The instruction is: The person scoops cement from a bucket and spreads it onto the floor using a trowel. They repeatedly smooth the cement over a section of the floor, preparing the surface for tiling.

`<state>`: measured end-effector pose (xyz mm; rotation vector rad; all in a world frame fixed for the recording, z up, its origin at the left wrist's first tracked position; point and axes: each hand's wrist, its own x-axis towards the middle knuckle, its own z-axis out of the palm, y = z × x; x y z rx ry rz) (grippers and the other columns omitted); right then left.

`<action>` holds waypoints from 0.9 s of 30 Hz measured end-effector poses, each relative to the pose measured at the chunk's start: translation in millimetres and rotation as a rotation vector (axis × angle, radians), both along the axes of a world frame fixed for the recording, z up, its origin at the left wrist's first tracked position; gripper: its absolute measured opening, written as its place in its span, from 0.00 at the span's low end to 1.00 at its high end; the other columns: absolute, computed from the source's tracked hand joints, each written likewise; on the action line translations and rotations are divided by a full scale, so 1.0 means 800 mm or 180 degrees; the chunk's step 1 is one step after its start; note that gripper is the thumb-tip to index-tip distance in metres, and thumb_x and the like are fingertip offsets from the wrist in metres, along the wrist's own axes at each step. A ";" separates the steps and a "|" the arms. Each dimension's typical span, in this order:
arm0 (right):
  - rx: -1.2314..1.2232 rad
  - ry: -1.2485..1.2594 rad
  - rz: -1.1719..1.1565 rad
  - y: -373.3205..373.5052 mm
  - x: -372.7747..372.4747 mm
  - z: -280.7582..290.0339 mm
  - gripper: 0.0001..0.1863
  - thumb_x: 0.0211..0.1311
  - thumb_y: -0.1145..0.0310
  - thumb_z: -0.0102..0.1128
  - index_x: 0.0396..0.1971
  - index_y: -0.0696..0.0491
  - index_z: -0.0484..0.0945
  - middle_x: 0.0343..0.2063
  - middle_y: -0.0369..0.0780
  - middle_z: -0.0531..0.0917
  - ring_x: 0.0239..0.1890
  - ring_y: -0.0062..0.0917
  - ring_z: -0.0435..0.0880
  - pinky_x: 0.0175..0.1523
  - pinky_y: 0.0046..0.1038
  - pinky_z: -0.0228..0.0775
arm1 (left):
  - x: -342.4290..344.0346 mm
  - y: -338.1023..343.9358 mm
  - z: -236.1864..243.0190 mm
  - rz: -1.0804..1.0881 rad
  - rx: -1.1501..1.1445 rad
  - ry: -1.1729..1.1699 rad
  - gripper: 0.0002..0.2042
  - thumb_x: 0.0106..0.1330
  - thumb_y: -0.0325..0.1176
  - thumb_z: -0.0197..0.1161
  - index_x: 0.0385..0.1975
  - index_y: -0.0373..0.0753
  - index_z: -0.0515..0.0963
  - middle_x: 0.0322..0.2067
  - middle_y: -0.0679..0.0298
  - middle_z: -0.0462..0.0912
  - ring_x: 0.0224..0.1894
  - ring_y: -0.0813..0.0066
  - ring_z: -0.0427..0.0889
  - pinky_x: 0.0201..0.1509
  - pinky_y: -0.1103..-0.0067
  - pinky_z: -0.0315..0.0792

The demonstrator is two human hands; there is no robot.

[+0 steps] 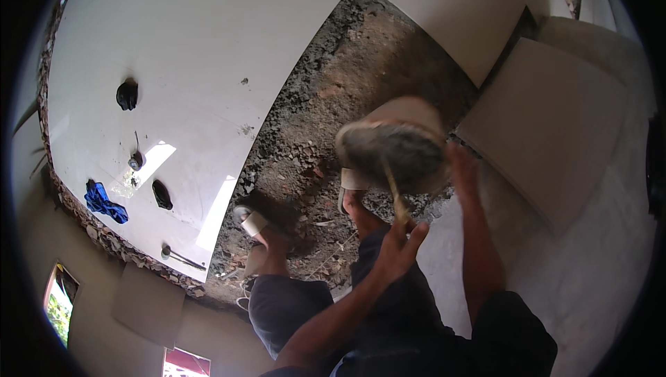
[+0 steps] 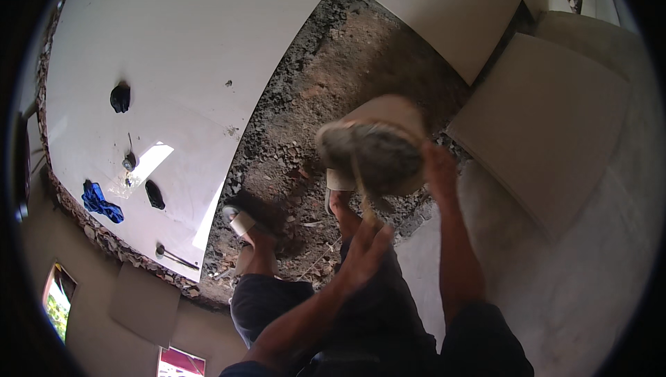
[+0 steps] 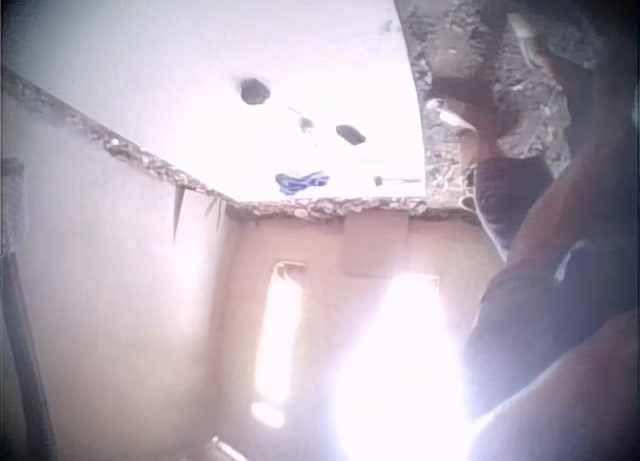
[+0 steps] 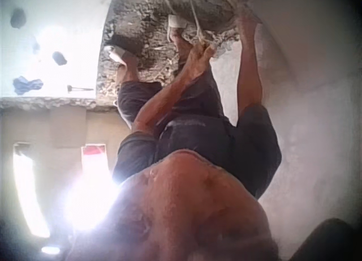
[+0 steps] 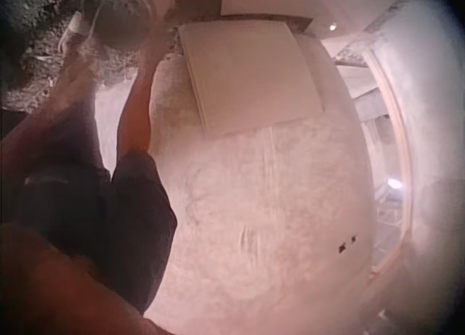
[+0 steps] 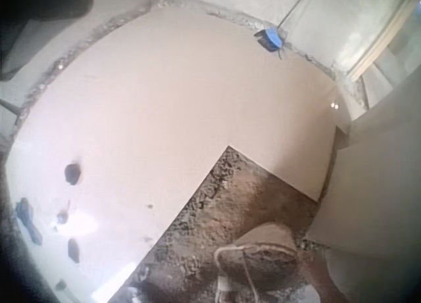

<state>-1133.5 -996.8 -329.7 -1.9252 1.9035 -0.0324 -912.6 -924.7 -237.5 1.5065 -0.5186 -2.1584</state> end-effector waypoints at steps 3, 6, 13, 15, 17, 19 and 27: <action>-0.0296 0.0106 -0.1394 -0.039 -0.013 -0.005 0.14 0.66 0.62 0.48 0.36 0.58 0.76 0.33 0.49 0.78 0.37 0.43 0.78 0.43 0.39 0.69 | -0.035 -0.059 -0.092 -0.0253 -0.0287 -0.0113 0.22 0.66 0.53 0.54 0.34 0.35 0.67 0.24 0.63 0.70 0.28 0.73 0.69 0.34 0.75 0.66; -0.0375 0.0096 -0.2222 -0.066 0.019 -0.044 0.18 0.66 0.58 0.49 0.32 0.60 0.77 0.34 0.48 0.79 0.39 0.42 0.78 0.47 0.37 0.67 | -0.073 -0.112 -0.208 0.0356 0.0260 0.0514 0.25 0.66 0.55 0.52 0.32 0.32 0.71 0.23 0.64 0.73 0.28 0.74 0.71 0.34 0.76 0.67; -0.0304 -0.0435 -0.1899 -0.056 0.104 -0.214 0.15 0.64 0.62 0.52 0.39 0.59 0.77 0.35 0.48 0.78 0.42 0.40 0.77 0.49 0.38 0.66 | -0.084 -0.129 -0.368 0.0384 0.0226 -0.0154 0.18 0.68 0.45 0.54 0.37 0.32 0.75 0.27 0.62 0.78 0.32 0.80 0.74 0.34 0.76 0.70; -0.0379 -0.0794 -0.1312 -0.043 0.128 -0.253 0.15 0.64 0.64 0.50 0.41 0.60 0.76 0.36 0.47 0.77 0.43 0.40 0.76 0.50 0.39 0.66 | -0.061 -0.128 -0.399 0.0591 0.0016 -0.0019 0.17 0.68 0.43 0.54 0.37 0.31 0.76 0.28 0.62 0.78 0.32 0.80 0.74 0.33 0.79 0.71; -0.0217 -0.1202 -0.1575 -0.031 0.150 -0.263 0.16 0.63 0.64 0.52 0.44 0.60 0.75 0.41 0.48 0.77 0.47 0.40 0.75 0.52 0.39 0.66 | -0.046 -0.127 -0.417 0.0798 0.0033 -0.0048 0.16 0.67 0.42 0.55 0.36 0.30 0.76 0.27 0.62 0.78 0.30 0.81 0.75 0.31 0.81 0.71; -0.0140 -0.1635 -0.1462 -0.027 0.157 -0.241 0.17 0.62 0.64 0.53 0.46 0.61 0.75 0.43 0.48 0.78 0.50 0.40 0.75 0.55 0.38 0.65 | -0.037 -0.131 -0.428 0.0994 0.0127 -0.0040 0.17 0.67 0.42 0.56 0.33 0.31 0.77 0.24 0.63 0.77 0.27 0.82 0.75 0.28 0.82 0.70; -0.1311 -0.1563 -0.3022 -0.145 -0.033 -0.095 0.22 0.67 0.65 0.43 0.58 0.60 0.67 0.55 0.44 0.73 0.58 0.31 0.70 0.65 0.31 0.57 | -0.016 -0.149 -0.439 0.0419 -0.0347 -0.0780 0.25 0.64 0.52 0.57 0.22 0.30 0.74 0.16 0.67 0.74 0.18 0.80 0.73 0.23 0.79 0.69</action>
